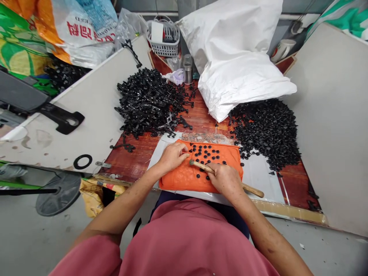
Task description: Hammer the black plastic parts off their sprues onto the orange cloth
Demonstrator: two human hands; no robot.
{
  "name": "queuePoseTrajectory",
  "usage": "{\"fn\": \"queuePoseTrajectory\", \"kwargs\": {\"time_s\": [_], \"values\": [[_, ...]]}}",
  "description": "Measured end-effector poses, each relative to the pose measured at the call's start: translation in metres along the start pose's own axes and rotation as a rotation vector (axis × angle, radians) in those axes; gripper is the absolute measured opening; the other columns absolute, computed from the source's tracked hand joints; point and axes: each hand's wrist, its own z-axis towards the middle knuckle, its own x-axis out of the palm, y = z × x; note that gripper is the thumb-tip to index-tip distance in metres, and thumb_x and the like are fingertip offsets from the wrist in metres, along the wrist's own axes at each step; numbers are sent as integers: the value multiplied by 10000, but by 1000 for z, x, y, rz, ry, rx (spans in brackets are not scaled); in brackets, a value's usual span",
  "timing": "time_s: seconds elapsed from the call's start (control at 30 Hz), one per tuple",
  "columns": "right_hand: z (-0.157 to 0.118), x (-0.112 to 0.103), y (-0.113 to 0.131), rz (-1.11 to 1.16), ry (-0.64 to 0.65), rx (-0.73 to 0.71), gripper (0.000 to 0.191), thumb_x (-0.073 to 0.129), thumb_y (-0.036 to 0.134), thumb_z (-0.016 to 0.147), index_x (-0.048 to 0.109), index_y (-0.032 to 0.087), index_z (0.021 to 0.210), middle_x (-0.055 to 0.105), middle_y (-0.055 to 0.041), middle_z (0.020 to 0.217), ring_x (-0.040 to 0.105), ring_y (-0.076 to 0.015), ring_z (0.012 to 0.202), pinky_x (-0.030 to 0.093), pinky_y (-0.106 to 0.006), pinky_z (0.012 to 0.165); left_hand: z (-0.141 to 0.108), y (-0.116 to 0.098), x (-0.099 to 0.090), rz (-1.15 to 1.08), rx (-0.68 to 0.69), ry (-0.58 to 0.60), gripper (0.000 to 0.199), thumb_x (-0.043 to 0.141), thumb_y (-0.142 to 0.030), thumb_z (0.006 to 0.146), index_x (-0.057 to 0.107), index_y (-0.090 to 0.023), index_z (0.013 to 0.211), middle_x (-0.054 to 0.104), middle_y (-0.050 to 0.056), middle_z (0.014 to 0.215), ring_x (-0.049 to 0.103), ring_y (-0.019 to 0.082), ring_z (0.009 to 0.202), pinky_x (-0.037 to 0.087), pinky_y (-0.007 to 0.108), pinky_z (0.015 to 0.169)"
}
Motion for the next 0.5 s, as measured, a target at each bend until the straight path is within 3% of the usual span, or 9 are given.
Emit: {"fn": "queuePoseTrajectory", "kwargs": {"time_s": [0.1, 0.23, 0.33, 0.43, 0.5], "values": [[-2, -4, -4, 29, -52, 45, 283, 522, 350, 994, 770, 336, 1129, 803, -21, 862, 731, -219, 757, 385, -287, 601, 10, -7, 2, 75, 9, -64, 184, 691, -333, 900, 708, -185, 1009, 709, 72, 968, 624, 235, 934, 426, 363, 852], [-15, -5, -22, 162, -160, 81, 303, 563, 396, 966, 773, 341, 1178, 810, -7, 857, 734, -207, 731, 417, -272, 604, 17, -15, 10, 227, 74, -75, 127, 618, -262, 944, 707, -190, 889, 702, 81, 954, 603, 255, 977, 379, 420, 907], [-31, 1, -44, 187, -286, 159, 369, 569, 488, 938, 796, 301, 1162, 809, -28, 825, 718, -216, 663, 437, -278, 583, 7, -17, 17, 333, 138, -89, 164, 553, -237, 979, 691, -190, 902, 688, 75, 953, 581, 252, 987, 363, 425, 901], [-42, 10, -75, 236, -312, 202, 447, 559, 552, 931, 763, 322, 1255, 823, -28, 966, 746, -248, 746, 477, -288, 595, -6, -13, 24, 417, 184, -109, 226, 497, -268, 1015, 678, -200, 898, 668, 61, 930, 560, 234, 939, 359, 414, 857], [-46, 13, -96, 204, -323, 257, 521, 581, 613, 901, 752, 309, 1287, 818, -49, 882, 735, -280, 692, 464, -303, 532, -14, -10, 25, 423, 224, -138, 238, 513, -323, 1015, 676, -203, 890, 658, 54, 919, 551, 226, 916, 361, 407, 837]]}}
